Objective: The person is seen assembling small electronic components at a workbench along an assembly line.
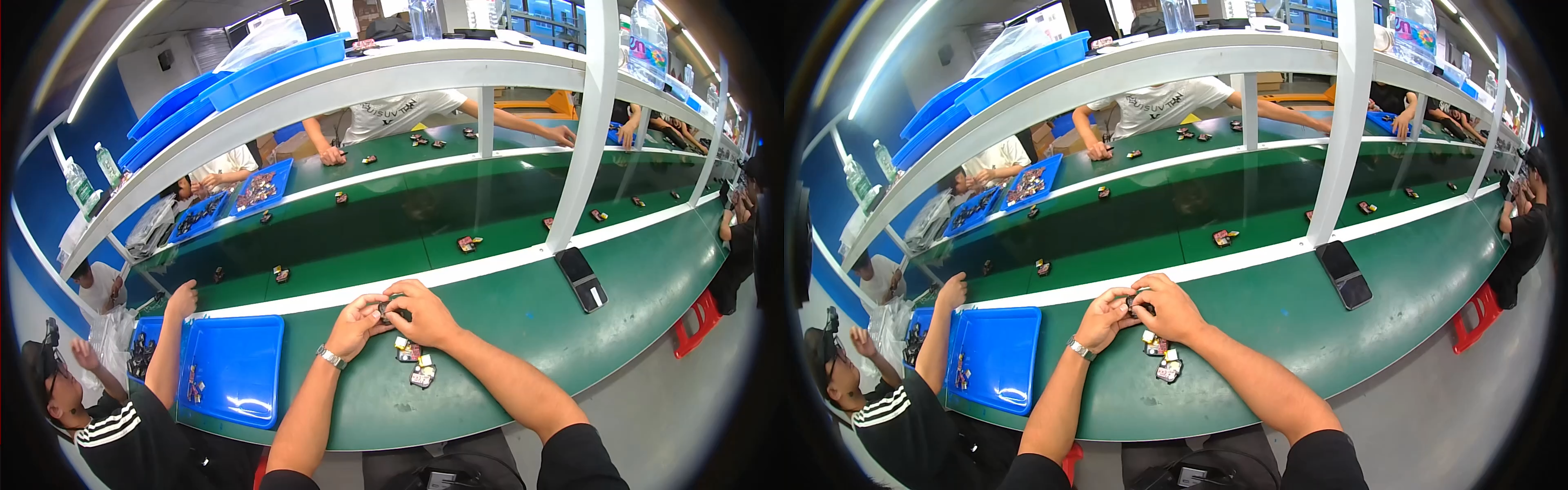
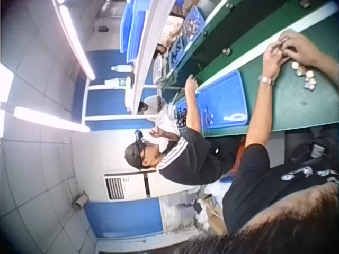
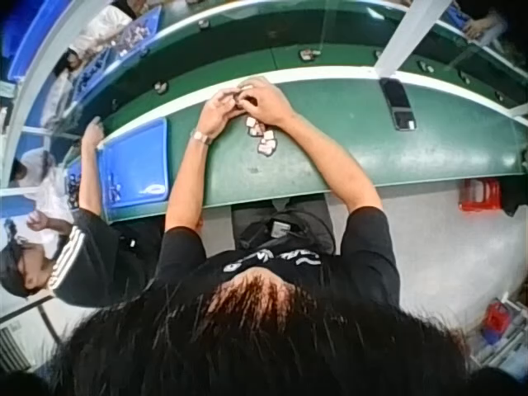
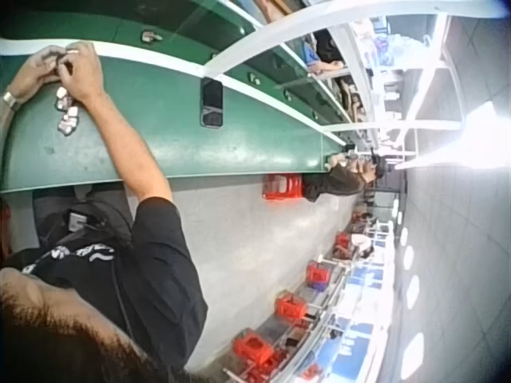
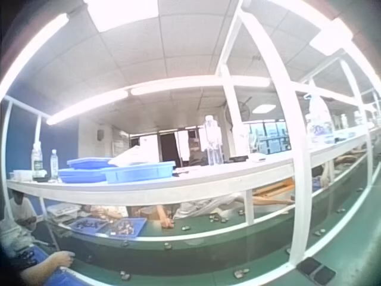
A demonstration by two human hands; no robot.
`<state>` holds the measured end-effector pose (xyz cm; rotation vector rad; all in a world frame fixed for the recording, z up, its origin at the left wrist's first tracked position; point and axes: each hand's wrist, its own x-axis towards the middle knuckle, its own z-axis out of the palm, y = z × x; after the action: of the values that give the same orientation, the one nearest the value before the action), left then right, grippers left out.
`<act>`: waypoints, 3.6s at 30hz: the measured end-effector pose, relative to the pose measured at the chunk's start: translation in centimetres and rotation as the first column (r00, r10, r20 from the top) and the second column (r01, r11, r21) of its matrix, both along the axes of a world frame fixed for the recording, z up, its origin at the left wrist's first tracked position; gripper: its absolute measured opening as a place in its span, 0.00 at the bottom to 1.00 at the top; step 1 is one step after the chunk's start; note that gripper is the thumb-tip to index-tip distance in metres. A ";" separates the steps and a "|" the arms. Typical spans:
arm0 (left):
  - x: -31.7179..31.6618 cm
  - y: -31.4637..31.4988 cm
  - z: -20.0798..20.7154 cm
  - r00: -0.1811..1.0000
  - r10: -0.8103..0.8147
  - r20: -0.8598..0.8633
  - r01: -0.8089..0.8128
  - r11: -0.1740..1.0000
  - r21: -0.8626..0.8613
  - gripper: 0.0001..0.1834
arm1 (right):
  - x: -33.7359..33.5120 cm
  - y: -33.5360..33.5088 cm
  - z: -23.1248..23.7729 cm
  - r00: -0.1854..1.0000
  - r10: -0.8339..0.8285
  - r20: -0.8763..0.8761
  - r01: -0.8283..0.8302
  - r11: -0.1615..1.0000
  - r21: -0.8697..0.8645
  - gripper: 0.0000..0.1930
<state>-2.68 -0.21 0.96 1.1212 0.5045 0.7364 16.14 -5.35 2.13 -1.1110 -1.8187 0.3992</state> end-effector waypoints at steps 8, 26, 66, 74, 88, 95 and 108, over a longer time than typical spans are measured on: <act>-0.2 0.1 -0.5 1.000 0.020 -0.023 -0.020 1.000 0.000 0.15 | -0.8 0.0 -0.7 0.998 -0.058 0.007 0.058 0.996 0.061 0.04; 0.1 0.0 -0.5 0.997 0.066 -0.048 -0.066 0.998 0.007 0.14 | -0.7 -0.1 -1.1 0.996 -0.085 -0.029 0.084 0.996 -0.023 0.06; 0.3 -0.3 -0.2 0.994 0.097 -0.058 -0.097 0.995 0.000 0.13 | -0.9 0.0 -0.3 0.986 -0.144 0.088 0.109 0.940 0.322 0.06; 0.2 -0.2 -0.3 0.992 0.113 -0.059 -0.113 0.994 0.002 0.13 | -1.3 -0.3 0.1 0.960 -0.190 0.204 0.105 0.925 0.365 0.08; 0.4 -0.4 -0.1 0.991 0.112 -0.079 -0.113 0.994 -0.013 0.14 | -1.2 -0.2 -0.8 0.945 -0.195 0.261 0.105 0.940 0.325 0.11; 0.5 -0.5 0.1 0.989 0.126 -0.078 -0.128 0.992 -0.017 0.14 | -1.1 0.1 -1.2 0.926 -0.232 0.298 0.114 0.924 0.365 0.11; 0.4 -0.3 0.0 0.990 0.123 -0.075 -0.125 0.992 -0.019 0.14 | -1.6 -0.5 -0.7 0.940 -0.238 0.243 0.138 0.920 0.367 0.07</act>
<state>-2.27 -0.52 0.92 1.1053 0.6483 0.7976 14.53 -5.85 1.42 -1.1223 -1.9102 -0.2040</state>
